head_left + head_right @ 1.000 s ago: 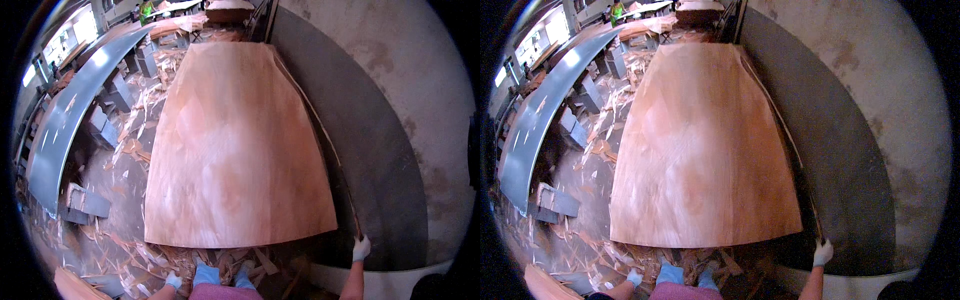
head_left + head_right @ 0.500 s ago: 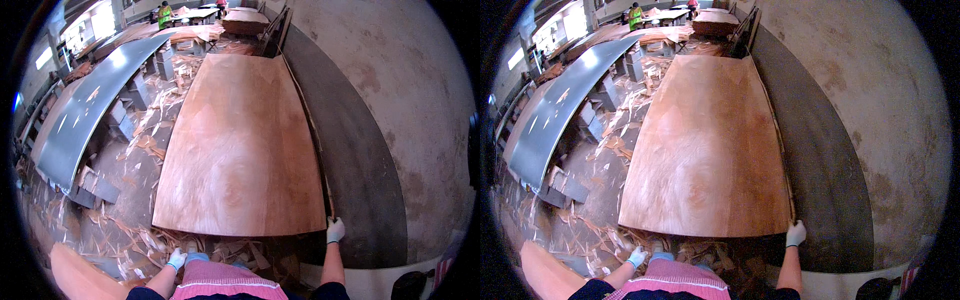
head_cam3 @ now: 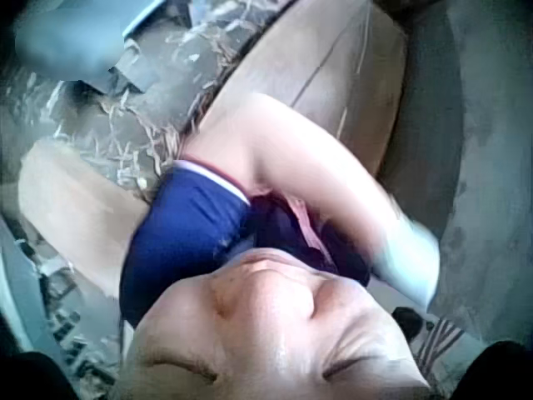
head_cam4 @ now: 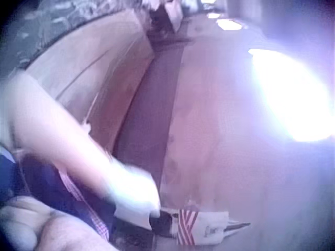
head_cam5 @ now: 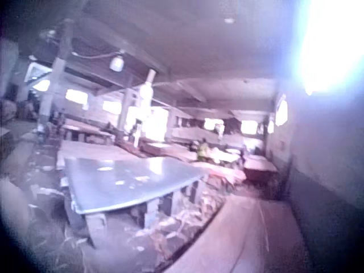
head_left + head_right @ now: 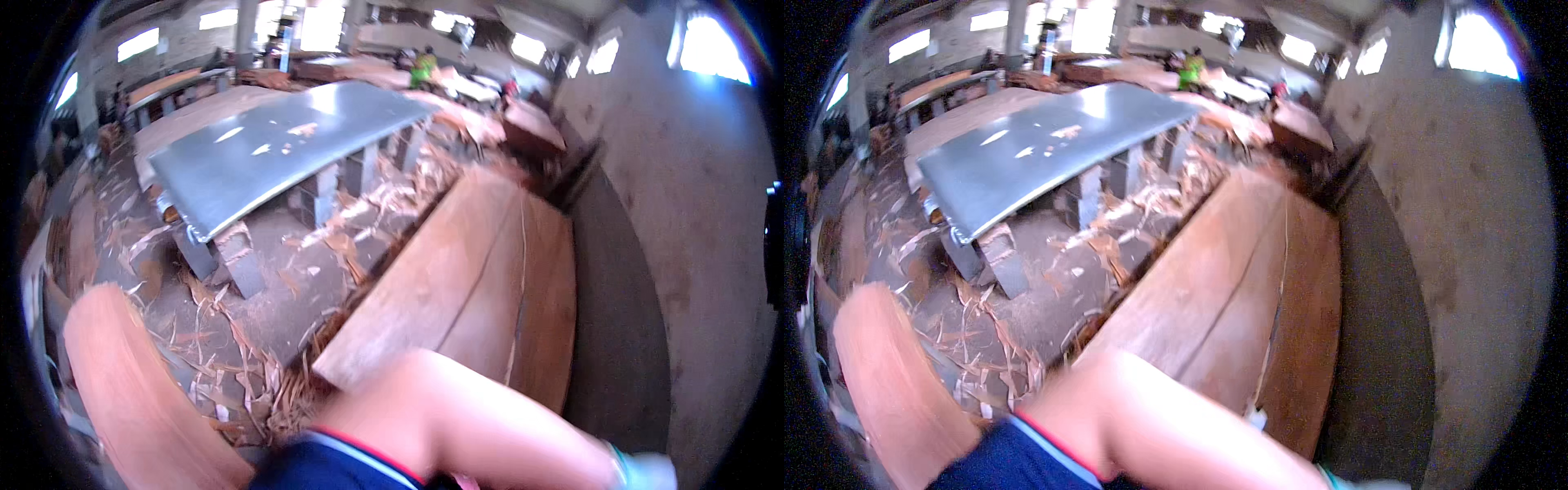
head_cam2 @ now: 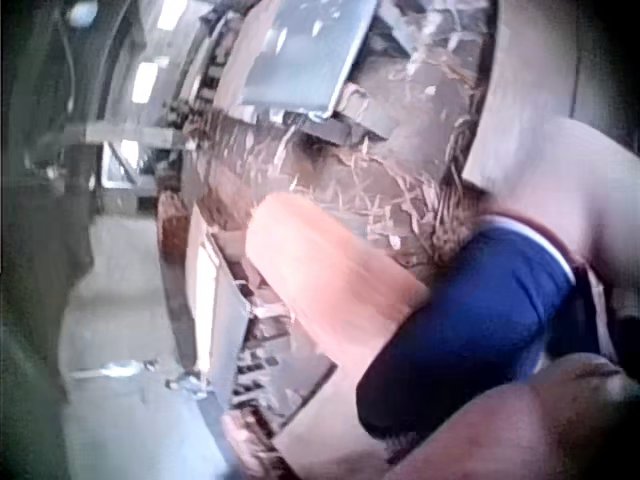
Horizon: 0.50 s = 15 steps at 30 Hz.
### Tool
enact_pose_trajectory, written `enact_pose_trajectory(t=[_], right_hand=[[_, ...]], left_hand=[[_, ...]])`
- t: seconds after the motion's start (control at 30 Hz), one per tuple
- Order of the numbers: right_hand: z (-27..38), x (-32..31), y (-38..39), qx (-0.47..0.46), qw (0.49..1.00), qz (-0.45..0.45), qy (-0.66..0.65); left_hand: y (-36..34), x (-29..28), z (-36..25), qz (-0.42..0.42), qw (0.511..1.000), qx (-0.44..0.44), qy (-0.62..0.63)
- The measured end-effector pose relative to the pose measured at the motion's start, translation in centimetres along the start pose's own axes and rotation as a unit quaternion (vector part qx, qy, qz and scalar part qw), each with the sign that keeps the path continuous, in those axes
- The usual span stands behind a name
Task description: The person selects and trims thin sheets of wood veneer, applying tape to secure sections before cutting along marked lines with a utility knife and moving the finished pieces to a stack.
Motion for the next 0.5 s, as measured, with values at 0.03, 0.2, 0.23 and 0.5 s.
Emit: enact_pose_trajectory(t=[0.03,0.2,0.23,0.5], right_hand=[[0.6,2.6,0.4,-0.010,1.000,0.014,0.021],[2.6,11.9,3.7,-0.049,0.985,0.062,0.153],[2.5,13.3,4.1,-0.058,0.980,0.068,0.178],[-2.0,19.7,-0.3,-0.166,0.911,0.088,0.366]], left_hand=[[-1.6,-1.8,-2.9,0.025,0.999,0.030,0.004],[0.9,-9.4,-12.6,0.055,0.998,0.034,-0.025],[1.7,-10.2,-13.5,0.060,0.997,0.024,-0.033],[5.7,-14.7,-17.7,0.053,0.997,-0.015,-0.049]])
Point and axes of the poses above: each hand's wrist, its own y-axis away from the middle knuckle, its own x-axis out of the palm, z = x × y, the point moved 3 cm from there along -y, towards the middle knuckle, and after that the axes turned 4 degrees about x, right-handed, at the moved point
